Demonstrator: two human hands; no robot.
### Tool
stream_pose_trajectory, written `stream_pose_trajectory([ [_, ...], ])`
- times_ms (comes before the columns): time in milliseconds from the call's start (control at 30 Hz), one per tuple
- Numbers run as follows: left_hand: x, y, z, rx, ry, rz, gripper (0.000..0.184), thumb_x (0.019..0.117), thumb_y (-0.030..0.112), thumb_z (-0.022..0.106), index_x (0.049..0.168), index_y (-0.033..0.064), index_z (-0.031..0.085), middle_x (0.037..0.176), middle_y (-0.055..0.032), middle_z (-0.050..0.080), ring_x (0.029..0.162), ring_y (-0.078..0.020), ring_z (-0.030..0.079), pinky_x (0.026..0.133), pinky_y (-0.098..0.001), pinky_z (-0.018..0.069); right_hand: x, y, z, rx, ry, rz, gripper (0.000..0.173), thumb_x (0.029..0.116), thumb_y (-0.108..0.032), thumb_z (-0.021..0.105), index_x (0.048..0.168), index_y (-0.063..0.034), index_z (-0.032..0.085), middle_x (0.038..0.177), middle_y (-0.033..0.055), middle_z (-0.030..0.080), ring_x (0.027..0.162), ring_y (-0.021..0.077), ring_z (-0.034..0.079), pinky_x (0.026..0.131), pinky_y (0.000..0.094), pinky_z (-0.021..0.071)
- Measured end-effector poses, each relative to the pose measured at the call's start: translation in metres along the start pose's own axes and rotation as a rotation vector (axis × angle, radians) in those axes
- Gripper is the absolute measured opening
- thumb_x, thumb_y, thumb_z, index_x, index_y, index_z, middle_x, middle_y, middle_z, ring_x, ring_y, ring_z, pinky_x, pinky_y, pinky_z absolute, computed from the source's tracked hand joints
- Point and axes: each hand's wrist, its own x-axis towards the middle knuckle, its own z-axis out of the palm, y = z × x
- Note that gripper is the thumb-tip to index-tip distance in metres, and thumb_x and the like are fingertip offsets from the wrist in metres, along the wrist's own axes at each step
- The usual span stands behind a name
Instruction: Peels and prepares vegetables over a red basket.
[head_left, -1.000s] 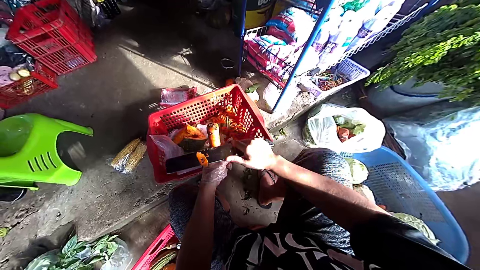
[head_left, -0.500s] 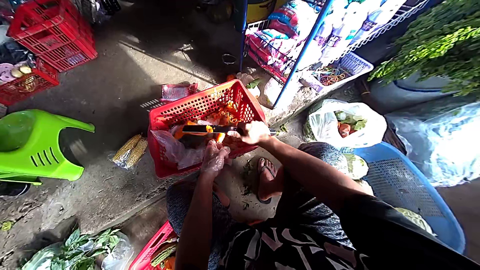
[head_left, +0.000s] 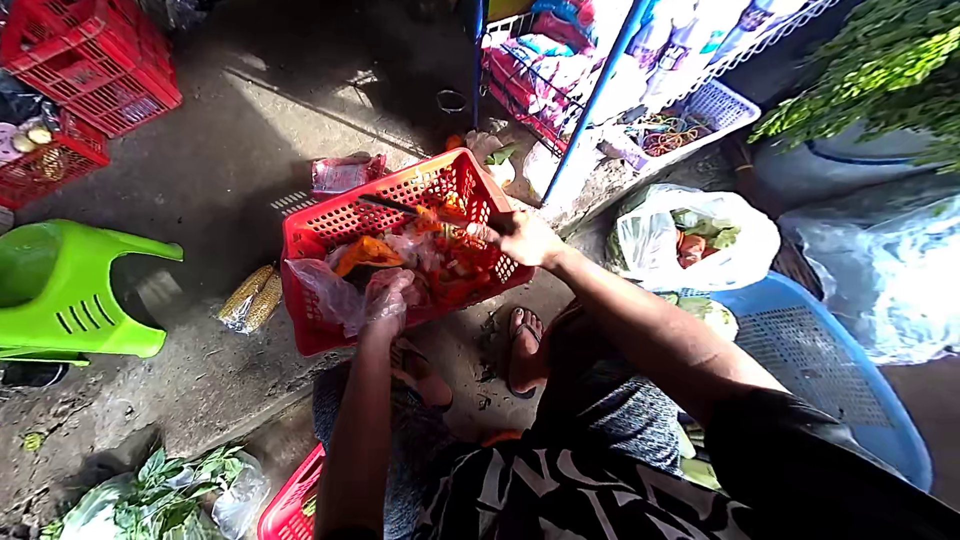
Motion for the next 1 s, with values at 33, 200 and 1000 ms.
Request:
stream_pose_trajectory([
  [33, 0.008, 0.000, 0.001, 0.082, 0.004, 0.031, 0.029, 0.1039, 0.007, 0.054, 0.131, -0.0033, 0.054, 0.112, -0.0167, 0.062, 0.091, -0.0199, 0.063, 0.080, -0.0338, 0.0553, -0.002, 0.006, -0.005, 0.086, 0.037, -0.031, 0.064, 0.0999, -0.065, 0.051, 0.097, -0.0042, 0.071, 0.084, 0.0178, 0.067, 0.082, 0.0367, 0.066, 0.075, 0.0648, 0.0494],
  [200, 0.058, 0.006, 0.041, 0.922, -0.220, 0.277, 0.032, 0.0945, 0.019, 0.070, 0.120, 0.0012, 0.065, 0.114, -0.0185, 0.068, 0.103, -0.0292, 0.067, 0.092, -0.0497, 0.0544, -0.006, 0.028, -0.011, 0.339, 0.191, -0.049, 0.062, 0.1018, -0.063, 0.046, 0.080, -0.0082, 0.065, 0.064, 0.0043, 0.054, 0.059, 0.0204, 0.053, 0.059, 0.0488, 0.0447],
  [1000, 0.074, 0.071, 0.012, 0.257, -0.076, 0.149, 0.027, 0.1039, 0.022, 0.059, 0.125, 0.0052, 0.060, 0.093, -0.0040, 0.066, 0.073, -0.0094, 0.062, 0.068, -0.0266, 0.0545, -0.015, 0.023, -0.039, 0.110, 0.257, 0.023, 0.067, 0.0958, -0.073, 0.049, 0.093, -0.0094, 0.069, 0.074, 0.0136, 0.065, 0.072, 0.0358, 0.066, 0.062, 0.0617, 0.0482],
])
